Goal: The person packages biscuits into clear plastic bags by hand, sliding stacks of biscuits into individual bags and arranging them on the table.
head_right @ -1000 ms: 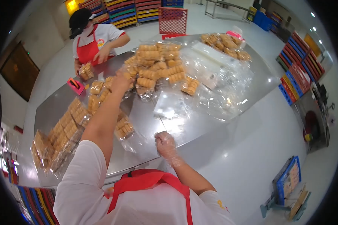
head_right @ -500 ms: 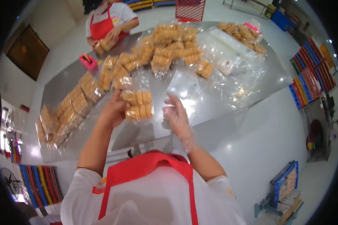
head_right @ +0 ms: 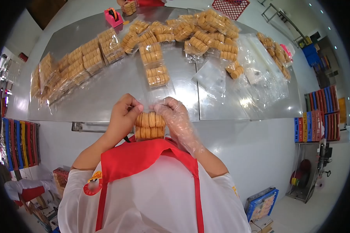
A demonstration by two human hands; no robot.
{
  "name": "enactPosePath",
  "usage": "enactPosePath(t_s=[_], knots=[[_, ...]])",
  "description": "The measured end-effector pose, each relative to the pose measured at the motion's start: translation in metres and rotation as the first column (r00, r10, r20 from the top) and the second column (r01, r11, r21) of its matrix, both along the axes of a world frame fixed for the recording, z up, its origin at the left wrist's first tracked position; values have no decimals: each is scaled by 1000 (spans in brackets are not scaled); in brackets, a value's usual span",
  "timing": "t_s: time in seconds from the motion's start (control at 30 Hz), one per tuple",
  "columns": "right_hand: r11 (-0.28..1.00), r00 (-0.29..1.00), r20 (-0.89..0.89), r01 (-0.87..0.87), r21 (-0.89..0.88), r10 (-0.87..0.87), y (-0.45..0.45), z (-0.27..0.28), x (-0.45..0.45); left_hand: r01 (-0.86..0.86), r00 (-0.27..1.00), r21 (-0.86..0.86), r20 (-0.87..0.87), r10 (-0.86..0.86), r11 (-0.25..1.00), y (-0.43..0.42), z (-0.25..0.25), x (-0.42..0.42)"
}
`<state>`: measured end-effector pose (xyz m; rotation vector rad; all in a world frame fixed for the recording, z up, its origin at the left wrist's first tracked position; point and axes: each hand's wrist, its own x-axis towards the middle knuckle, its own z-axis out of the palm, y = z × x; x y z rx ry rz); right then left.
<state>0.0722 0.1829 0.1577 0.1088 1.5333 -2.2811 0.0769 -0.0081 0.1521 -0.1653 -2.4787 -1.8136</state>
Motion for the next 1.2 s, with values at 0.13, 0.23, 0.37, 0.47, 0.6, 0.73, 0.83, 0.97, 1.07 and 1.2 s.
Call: enactPosePath(t_s=[0.13,0.23,0.37,0.47,0.6,0.73,0.83,0.97,1.07,1.2], knots=[[999,994,98,-49,-5,49,-5,18,-5,14,998,4,55,-14,1000,-9,5,-2],[998,993,100,-61,0,60,-5,17,-2,7,964,224,257,-66,974,-13,5,0],[996,991,106,-87,16,85,-7,21,-1,-124,832,564,508,-224,817,-10,12,5],[982,978,171,-143,125,121,-9,25,-1,-145,793,598,546,-268,788,-7,4,11],[972,984,100,-165,169,150,-9,8,2,-200,830,676,502,-244,709,4,-3,12],[994,992,111,-72,78,63,-18,17,2,-282,830,675,528,-180,682,8,4,12],[996,986,159,-58,72,46,-16,20,5,-201,852,532,510,-121,822,-3,-7,10],[997,999,-3,-35,71,36,-14,9,9,29,933,240,341,-112,970,-19,-16,12],[989,977,167,-141,42,132,-9,19,7,-109,909,494,400,-114,862,-16,-6,16],[973,940,254,-211,-97,229,-9,28,6,-216,892,681,428,-142,699,-19,-10,22]])
